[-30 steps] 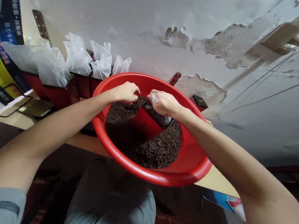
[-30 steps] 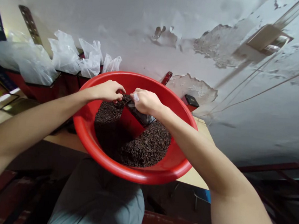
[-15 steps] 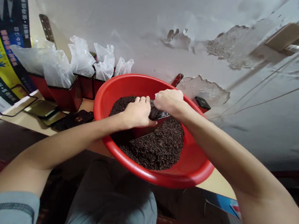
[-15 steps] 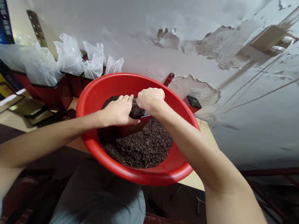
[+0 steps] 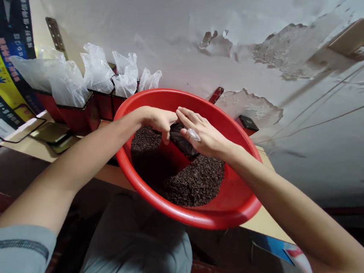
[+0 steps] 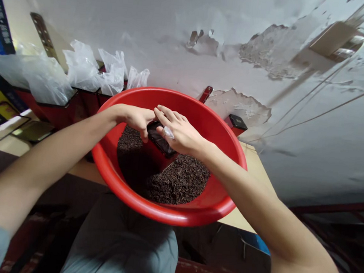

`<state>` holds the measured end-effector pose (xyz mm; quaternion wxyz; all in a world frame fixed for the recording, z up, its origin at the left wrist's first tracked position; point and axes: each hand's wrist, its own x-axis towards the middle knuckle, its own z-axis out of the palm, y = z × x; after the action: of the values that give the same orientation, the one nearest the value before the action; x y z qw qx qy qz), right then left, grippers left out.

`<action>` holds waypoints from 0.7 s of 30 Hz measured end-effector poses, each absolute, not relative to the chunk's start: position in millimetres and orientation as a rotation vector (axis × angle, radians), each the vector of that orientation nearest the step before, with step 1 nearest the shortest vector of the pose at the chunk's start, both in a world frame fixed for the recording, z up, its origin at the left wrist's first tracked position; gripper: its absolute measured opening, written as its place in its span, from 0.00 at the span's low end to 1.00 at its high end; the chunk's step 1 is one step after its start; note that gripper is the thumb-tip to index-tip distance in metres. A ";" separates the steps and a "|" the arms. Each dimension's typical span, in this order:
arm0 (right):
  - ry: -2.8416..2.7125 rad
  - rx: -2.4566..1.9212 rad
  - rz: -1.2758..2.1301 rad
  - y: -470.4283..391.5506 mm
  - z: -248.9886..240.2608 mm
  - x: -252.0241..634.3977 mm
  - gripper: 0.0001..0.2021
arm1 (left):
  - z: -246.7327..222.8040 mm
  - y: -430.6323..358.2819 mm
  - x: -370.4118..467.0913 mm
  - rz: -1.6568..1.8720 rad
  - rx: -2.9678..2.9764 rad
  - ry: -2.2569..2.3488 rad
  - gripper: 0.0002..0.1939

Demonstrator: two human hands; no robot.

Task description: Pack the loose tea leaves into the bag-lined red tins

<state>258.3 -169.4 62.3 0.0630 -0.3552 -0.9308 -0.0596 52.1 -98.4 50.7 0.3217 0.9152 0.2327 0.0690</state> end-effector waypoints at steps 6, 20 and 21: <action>-2.847 -1.018 -0.074 -188.4 47.5 274.3 0.38 | 49.6 -99.6 56.8 0.226 2.385 0.489 0.55; -2.696 -1.405 -0.225 -220.6 30.6 258.8 0.37 | 36.3 -136.6 18.7 0.411 2.719 0.720 0.42; -2.721 -1.394 -0.251 -218.4 32.7 259.6 0.37 | 36.7 -140.5 15.0 0.423 2.739 0.751 0.40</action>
<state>259.6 -218.4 32.7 0.0367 -0.4542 -0.8864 -0.0818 15.0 -140.5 36.7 0.1349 0.9452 0.2592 0.1458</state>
